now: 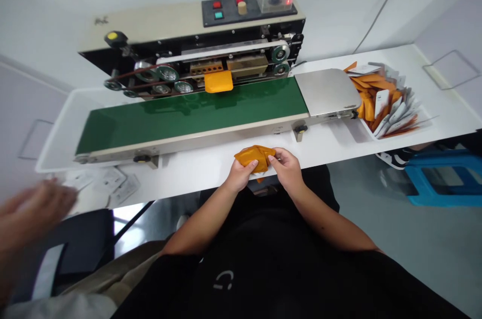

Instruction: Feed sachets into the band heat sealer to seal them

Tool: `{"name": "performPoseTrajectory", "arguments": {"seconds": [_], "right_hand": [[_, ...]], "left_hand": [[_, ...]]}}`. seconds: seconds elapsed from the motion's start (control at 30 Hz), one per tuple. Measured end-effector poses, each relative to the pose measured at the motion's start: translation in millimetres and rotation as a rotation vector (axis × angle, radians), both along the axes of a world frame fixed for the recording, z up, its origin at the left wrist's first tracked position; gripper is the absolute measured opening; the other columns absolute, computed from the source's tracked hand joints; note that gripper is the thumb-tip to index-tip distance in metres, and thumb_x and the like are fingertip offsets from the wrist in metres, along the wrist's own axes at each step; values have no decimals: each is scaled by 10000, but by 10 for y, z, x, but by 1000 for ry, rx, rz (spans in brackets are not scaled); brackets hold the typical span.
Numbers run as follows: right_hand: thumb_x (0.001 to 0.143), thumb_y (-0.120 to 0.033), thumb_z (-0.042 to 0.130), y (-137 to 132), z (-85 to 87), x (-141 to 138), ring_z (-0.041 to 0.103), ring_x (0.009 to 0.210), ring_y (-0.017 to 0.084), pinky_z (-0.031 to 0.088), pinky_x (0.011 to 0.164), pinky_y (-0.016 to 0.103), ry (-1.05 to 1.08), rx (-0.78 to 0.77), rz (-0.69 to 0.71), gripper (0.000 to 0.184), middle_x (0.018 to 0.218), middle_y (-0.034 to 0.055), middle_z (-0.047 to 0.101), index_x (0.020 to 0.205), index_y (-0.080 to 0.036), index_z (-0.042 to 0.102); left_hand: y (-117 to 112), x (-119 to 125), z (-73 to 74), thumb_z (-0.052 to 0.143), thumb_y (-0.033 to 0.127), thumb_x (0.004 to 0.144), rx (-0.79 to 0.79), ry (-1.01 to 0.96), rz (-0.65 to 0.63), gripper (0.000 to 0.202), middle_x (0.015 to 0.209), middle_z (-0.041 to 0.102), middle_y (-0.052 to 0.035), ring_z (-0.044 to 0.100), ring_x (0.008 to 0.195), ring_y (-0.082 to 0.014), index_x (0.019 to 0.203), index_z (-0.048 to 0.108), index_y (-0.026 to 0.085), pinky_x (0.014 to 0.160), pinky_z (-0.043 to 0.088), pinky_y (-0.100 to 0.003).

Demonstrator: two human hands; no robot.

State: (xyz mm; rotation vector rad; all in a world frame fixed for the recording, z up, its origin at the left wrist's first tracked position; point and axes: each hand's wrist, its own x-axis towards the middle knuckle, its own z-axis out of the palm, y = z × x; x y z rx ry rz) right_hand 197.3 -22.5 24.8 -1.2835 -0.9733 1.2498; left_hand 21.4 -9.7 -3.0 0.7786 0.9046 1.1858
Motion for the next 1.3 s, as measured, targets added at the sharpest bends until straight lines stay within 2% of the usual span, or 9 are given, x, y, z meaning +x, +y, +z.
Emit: {"name": "performPoseTrajectory", "arguments": {"seconds": [0.1, 0.2, 0.33, 0.57, 0.7, 0.83, 1.03, 1.17, 1.3], "right_hand": [[867, -434, 804, 22, 32, 24, 650, 798, 167, 537, 787, 304, 54, -28, -6, 240, 921, 31, 745, 945, -210, 769], [833, -435, 827, 41, 78, 37, 553, 672, 125, 480, 680, 269, 151, -38, -62, 253, 791, -3, 681, 866, -204, 730], [800, -434, 853, 58, 96, 49, 494, 616, 101, 421, 618, 249, 259, -44, -137, 282, 727, -21, 637, 832, -197, 703], [799, -458, 876, 58, 107, 71, 624, 734, 132, 506, 680, 267, 296, -68, -184, 303, 875, 25, 744, 876, -198, 740], [798, -483, 873, 56, 131, 64, 677, 790, 147, 560, 737, 295, 326, -75, -208, 327, 926, 35, 757, 906, -205, 740], [818, -519, 844, 73, 170, 71, 700, 830, 151, 580, 733, 290, 356, -32, -327, 361, 958, 28, 742, 952, -227, 678], [870, -559, 788, 93, 240, 225, 739, 810, 168, 566, 625, 277, 477, -26, -532, 431, 1062, -1, 716, 1105, -309, 528], [894, -522, 792, 84, 362, 359, 745, 822, 163, 582, 629, 284, 522, -17, -483, 399, 1101, -2, 712, 1116, -313, 534], [805, -387, 894, 69, 547, 428, 732, 911, 143, 616, 723, 267, 430, 30, -330, 436, 1126, 2, 743, 1135, -310, 619]], "left_hand": [[6, -16, -26, 952, 466, 772, -5, 14, -29, 615, 1248, 792, -129, 771, 1103, -272, 1252, 704, 170, 993, 617, -408], [11, -23, -41, 950, 463, 775, 2, 24, -55, 617, 1261, 790, -131, 767, 1125, -280, 1260, 712, 165, 1013, 610, -415], [9, -15, -40, 954, 455, 774, 7, 15, -57, 621, 1285, 785, -130, 759, 1156, -276, 1266, 716, 162, 1043, 601, -418], [13, -9, -35, 945, 469, 788, 13, 34, -63, 616, 1277, 792, -140, 772, 1143, -298, 1274, 727, 159, 1030, 614, -439], [18, -21, -77, 943, 493, 783, 17, 74, -72, 593, 1250, 801, -134, 774, 1139, -302, 1236, 754, 160, 1030, 616, -441], [9, -27, -96, 947, 477, 783, 15, 86, -79, 574, 1268, 797, -125, 768, 1161, -291, 1229, 763, 166, 1059, 605, -436], [13, -8, -43, 962, 517, 744, -34, 58, -27, 617, 1243, 803, -134, 771, 1138, -300, 1204, 760, 158, 1034, 620, -449], [13, -16, -35, 953, 520, 757, -27, 73, -44, 610, 1212, 809, -129, 779, 1096, -293, 1208, 757, 159, 992, 628, -431], [3, -25, -40, 942, 526, 771, -24, 75, -62, 596, 1154, 814, -116, 785, 1044, -285, 1203, 754, 160, 950, 633, -418]]}}
